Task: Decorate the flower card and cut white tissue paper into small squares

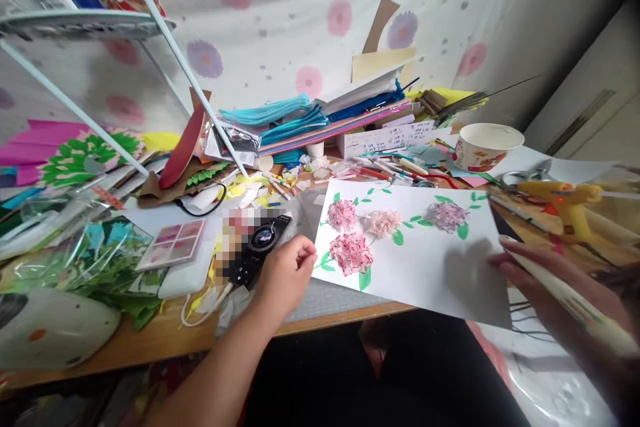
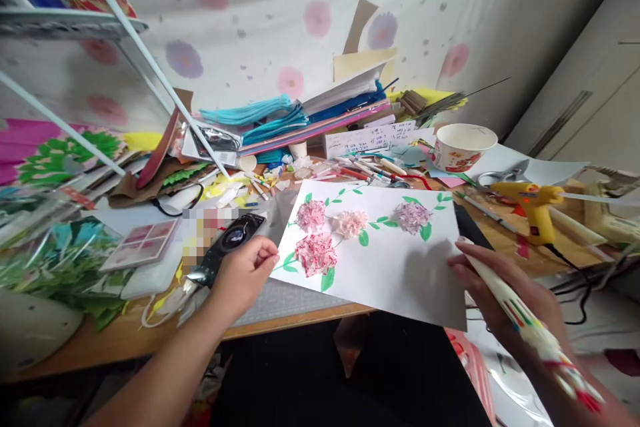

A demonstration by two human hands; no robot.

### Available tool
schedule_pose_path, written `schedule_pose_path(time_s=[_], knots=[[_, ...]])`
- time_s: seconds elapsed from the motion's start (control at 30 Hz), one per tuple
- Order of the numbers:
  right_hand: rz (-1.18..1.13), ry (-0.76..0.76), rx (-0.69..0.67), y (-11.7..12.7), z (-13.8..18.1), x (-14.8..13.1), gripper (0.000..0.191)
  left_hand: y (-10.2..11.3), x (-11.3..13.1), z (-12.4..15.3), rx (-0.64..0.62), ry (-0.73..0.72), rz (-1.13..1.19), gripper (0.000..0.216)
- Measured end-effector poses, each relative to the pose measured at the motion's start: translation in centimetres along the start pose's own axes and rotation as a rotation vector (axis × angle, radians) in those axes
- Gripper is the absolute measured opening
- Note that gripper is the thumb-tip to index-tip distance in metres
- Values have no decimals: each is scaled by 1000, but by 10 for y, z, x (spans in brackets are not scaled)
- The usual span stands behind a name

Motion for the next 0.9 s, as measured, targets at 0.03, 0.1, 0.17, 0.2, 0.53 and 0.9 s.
schedule_pose_path(time_s=[0.03, 0.1, 0.17, 0.2, 0.53, 0.9], knots=[[0, -17, -34, -3, -5, -4, 50, -5, 2, 6, -6, -17, -24, 7], [-17, -16, -106, -10, -13, -13, 52, -13, 8, 18, -37, -65, -68, 10], [-15, 20, -117, -10, -18, -26, 55, -18, 12, 29, -77, -123, -100, 13], [-18, 30, -90, -7, -19, -34, 55, -19, 14, 34, -98, -149, -107, 15], [-605, 27, -275, -99, 59, -138, 17, -17, 43, 77, 40, -532, -286, 22], [-293, 355, -356, -137, 75, -171, 7, -20, 48, 81, 61, -641, -351, 12]])
Point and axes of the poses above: each hand's wrist, its own z-axis away from the middle knuckle, its own y-axis out of the back of the hand, x = y × z, the point moved 9 cm from there along -z, towards the middle knuckle, and after that the axes turned 9 degrees about -z, right-handed, at the moved point
